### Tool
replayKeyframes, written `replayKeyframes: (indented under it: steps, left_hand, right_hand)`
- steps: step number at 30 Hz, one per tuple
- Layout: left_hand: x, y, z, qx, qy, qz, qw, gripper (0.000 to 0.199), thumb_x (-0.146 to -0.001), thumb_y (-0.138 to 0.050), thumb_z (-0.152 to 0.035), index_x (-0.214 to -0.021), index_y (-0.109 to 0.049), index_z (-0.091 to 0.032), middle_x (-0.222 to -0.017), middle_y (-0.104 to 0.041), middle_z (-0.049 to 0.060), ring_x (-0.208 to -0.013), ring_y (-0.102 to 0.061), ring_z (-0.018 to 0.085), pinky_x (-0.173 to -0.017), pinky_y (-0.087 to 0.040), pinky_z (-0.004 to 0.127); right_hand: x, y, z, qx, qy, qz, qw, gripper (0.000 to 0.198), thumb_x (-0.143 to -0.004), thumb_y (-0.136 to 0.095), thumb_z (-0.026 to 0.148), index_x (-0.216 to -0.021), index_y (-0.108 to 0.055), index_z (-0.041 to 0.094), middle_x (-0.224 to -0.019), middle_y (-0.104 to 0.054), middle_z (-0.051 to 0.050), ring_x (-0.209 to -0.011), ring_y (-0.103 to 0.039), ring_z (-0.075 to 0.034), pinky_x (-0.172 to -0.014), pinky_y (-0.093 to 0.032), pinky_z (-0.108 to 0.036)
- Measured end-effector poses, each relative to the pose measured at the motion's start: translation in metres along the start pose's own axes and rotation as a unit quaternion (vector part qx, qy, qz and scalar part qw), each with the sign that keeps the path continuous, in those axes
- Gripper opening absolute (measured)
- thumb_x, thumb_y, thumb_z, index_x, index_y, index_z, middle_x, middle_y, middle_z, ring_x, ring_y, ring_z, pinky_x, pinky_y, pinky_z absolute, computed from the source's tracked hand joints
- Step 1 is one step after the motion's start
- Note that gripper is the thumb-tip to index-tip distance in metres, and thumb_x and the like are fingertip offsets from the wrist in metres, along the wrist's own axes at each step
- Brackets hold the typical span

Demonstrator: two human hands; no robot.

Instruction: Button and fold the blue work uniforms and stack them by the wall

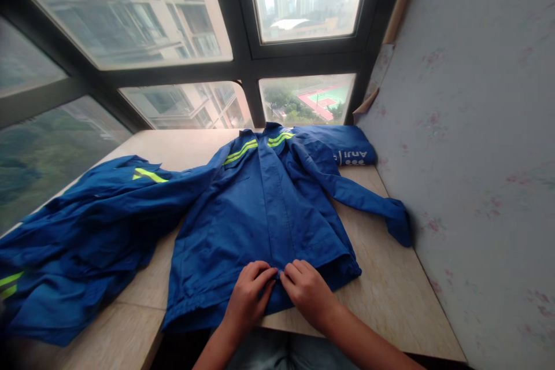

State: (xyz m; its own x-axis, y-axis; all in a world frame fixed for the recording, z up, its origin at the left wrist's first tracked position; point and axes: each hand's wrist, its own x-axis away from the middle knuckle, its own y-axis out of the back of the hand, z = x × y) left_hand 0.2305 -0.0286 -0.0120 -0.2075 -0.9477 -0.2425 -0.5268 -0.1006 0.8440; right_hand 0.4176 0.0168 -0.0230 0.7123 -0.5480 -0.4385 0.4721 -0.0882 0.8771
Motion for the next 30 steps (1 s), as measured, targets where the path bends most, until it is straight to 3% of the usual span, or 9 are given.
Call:
replayKeyframes:
  steps: [13,23,30]
  left_hand:
    - [0.001,-0.003,-0.001,0.0,0.001,-0.006,1.0,0.025,-0.094,-0.047,-0.019,-0.108,-0.068,-0.023,-0.095,-0.063,0.008,-0.086,-0.057,0.019,-0.076,-0.048,0.034]
    - [-0.001,0.0,0.0,0.017,-0.004,0.01,1.0,0.026,-0.094,-0.047,-0.018,-0.108,-0.069,-0.022,-0.095,-0.063,0.008,-0.087,-0.057,0.018,-0.078,-0.048,0.034]
    - [0.002,-0.006,0.001,-0.012,-0.02,-0.021,1.0,0.024,-0.094,-0.047,-0.016,-0.105,-0.067,-0.021,-0.092,-0.064,0.006,-0.082,-0.057,0.018,-0.073,-0.048,0.033]
  right_hand:
    - [0.001,0.003,0.006,0.026,0.024,-0.021,0.999,0.025,-0.095,-0.044,0.007,-0.094,-0.068,0.012,-0.075,-0.056,-0.006,-0.071,-0.048,-0.019,-0.067,-0.04,-0.034]
    - [0.001,0.001,0.013,0.052,0.047,0.013,0.997,0.03,-0.094,-0.038,0.004,-0.091,-0.068,0.012,-0.076,-0.056,-0.008,-0.07,-0.047,-0.02,-0.065,-0.04,-0.035]
    - [0.003,-0.006,0.007,0.017,0.003,-0.007,1.0,0.026,-0.095,-0.041,0.007,-0.094,-0.066,0.013,-0.076,-0.056,-0.006,-0.071,-0.049,-0.019,-0.066,-0.04,-0.032]
